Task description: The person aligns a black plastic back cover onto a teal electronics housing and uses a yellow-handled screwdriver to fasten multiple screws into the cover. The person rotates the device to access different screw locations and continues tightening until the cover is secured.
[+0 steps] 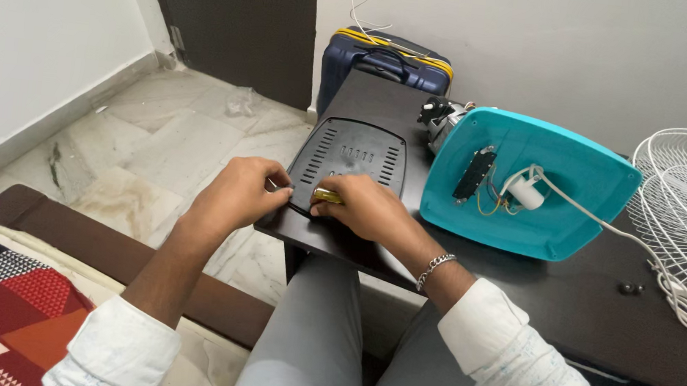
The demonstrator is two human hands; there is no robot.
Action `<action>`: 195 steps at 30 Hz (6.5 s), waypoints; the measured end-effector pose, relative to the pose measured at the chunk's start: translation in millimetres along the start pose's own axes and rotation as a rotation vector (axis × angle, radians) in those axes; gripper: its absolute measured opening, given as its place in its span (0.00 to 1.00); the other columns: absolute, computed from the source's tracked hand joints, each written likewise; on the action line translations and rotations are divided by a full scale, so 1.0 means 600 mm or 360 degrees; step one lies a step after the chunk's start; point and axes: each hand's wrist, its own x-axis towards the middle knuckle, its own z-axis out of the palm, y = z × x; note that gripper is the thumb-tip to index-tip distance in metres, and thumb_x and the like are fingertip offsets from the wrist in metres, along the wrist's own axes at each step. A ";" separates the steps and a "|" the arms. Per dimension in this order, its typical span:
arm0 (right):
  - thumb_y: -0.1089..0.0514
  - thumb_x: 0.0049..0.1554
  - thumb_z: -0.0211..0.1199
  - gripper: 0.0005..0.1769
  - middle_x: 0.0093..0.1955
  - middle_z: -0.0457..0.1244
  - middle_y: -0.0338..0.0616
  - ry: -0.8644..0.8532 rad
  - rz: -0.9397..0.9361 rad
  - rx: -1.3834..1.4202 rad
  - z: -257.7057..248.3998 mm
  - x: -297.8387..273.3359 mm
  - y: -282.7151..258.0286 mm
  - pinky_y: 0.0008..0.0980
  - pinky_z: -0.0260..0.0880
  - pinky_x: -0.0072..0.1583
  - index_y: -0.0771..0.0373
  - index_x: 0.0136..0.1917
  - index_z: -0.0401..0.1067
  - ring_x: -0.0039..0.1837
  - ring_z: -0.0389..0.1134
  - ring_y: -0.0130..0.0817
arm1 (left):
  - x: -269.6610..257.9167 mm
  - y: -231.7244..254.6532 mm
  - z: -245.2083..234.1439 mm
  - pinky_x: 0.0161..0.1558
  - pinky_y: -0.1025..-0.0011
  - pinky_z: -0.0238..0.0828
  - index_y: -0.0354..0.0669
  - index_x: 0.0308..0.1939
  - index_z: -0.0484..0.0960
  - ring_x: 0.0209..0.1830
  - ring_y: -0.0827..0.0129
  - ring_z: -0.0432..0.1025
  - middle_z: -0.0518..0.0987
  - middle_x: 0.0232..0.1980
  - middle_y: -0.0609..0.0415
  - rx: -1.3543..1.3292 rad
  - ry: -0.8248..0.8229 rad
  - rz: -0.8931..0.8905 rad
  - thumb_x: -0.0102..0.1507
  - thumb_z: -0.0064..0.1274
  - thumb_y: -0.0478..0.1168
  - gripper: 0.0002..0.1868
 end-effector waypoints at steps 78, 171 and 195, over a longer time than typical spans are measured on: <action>0.47 0.55 0.69 0.15 0.41 0.71 0.51 0.1244 0.1343 0.0178 -0.152 -0.569 0.341 0.37 0.70 0.47 0.55 0.53 0.80 0.41 0.74 0.39 | 0.016 0.524 0.486 0.48 0.55 0.73 0.42 0.46 0.87 0.44 0.48 0.76 0.81 0.43 0.44 -0.0310 -0.0478 0.1473 0.63 0.55 0.39 0.11; 0.54 0.55 0.71 0.21 0.46 0.63 0.30 0.1466 0.0529 0.1949 -0.037 -0.332 0.217 0.20 0.53 0.33 0.55 0.59 0.67 0.38 0.58 0.14 | 0.036 0.202 0.125 0.48 0.66 0.84 0.41 0.66 0.65 0.52 0.68 0.79 0.80 0.55 0.49 -0.1634 -0.0271 0.0501 0.63 0.55 0.30 0.28; 0.60 0.56 0.70 0.21 0.50 0.71 0.44 0.1812 0.0654 0.0774 -0.091 -0.381 0.319 0.25 0.74 0.50 0.65 0.62 0.75 0.52 0.73 0.26 | 0.047 0.235 0.211 0.45 0.75 0.82 0.45 0.56 0.86 0.44 0.74 0.80 0.83 0.43 0.55 -0.1075 0.0460 0.0784 0.61 0.65 0.33 0.19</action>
